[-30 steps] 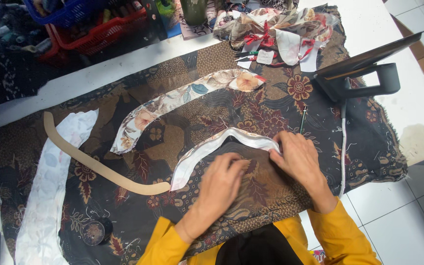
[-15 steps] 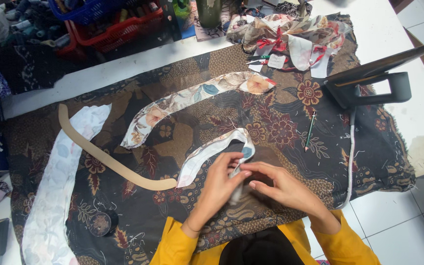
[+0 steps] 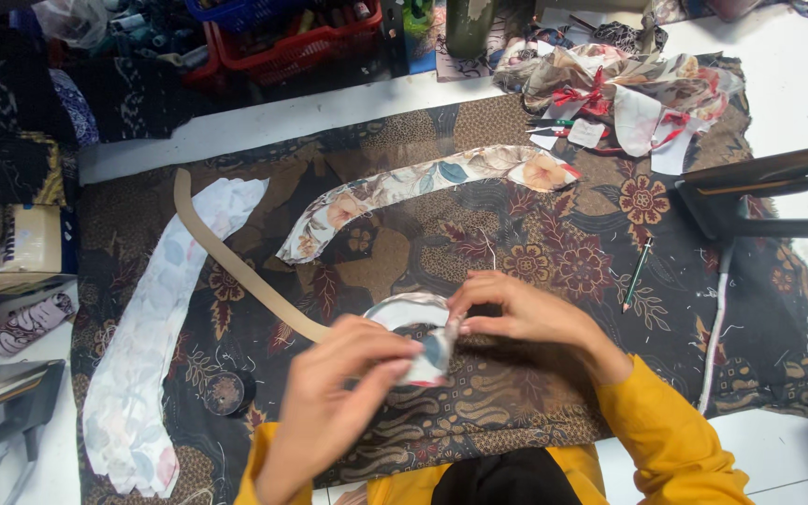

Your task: The person places a curved cardboard pattern on a piece of patterned fabric, smooths it, and uses an iron to press the fabric along the pattern's edge. They then use a pencil to trace the pattern onto the fabric and remove the pattern, repeating the process with another piece of fabric.

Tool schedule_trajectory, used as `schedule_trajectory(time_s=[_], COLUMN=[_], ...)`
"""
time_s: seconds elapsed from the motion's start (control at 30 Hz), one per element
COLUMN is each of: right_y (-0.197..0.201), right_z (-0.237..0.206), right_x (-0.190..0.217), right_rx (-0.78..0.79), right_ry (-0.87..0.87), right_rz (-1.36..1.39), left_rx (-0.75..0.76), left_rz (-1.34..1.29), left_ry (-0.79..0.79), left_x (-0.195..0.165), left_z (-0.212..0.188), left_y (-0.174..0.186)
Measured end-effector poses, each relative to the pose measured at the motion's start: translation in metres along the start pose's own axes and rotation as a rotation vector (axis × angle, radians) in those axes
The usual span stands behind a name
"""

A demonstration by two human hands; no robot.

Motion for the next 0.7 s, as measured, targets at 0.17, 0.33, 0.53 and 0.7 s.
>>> schedule_trajectory(time_s=[0.17, 0.33, 0.53, 0.7], right_y=[0.045, 0.096, 0.116, 0.127], right_z=[-0.016, 0.002, 0.04, 0.074], right_x=[-0.018, -0.032, -0.038, -0.042], right_rx=[-0.186, -0.249, -0.381, -0.422], right_ry=[-0.222, -0.334, -0.629, -0.474], right_rz=[0.28, 0.078, -0.06, -0.417], left_rx=[-0.314, -0.35, -0.341, -0.368], left_rz=[-0.121, -0.014, 0.168, 0.19], left_ry=[0.243, 0.272, 0.294, 0.294], left_x=[0.03, 0.107, 0.182, 0.198], left_z=[0.012, 0.079, 0.13, 0.146], left_y=[0.047, 0.057, 0.043, 0.042])
Point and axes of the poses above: each hand's wrist, its own z-axis towards the middle knuckle, its own y-axis out of the back of the hand, x = y × z, the point moved 2 cm from there along z, towards the middle knuckle, and after that the axes turned 8 degrees about y, right-handed, at the moved point
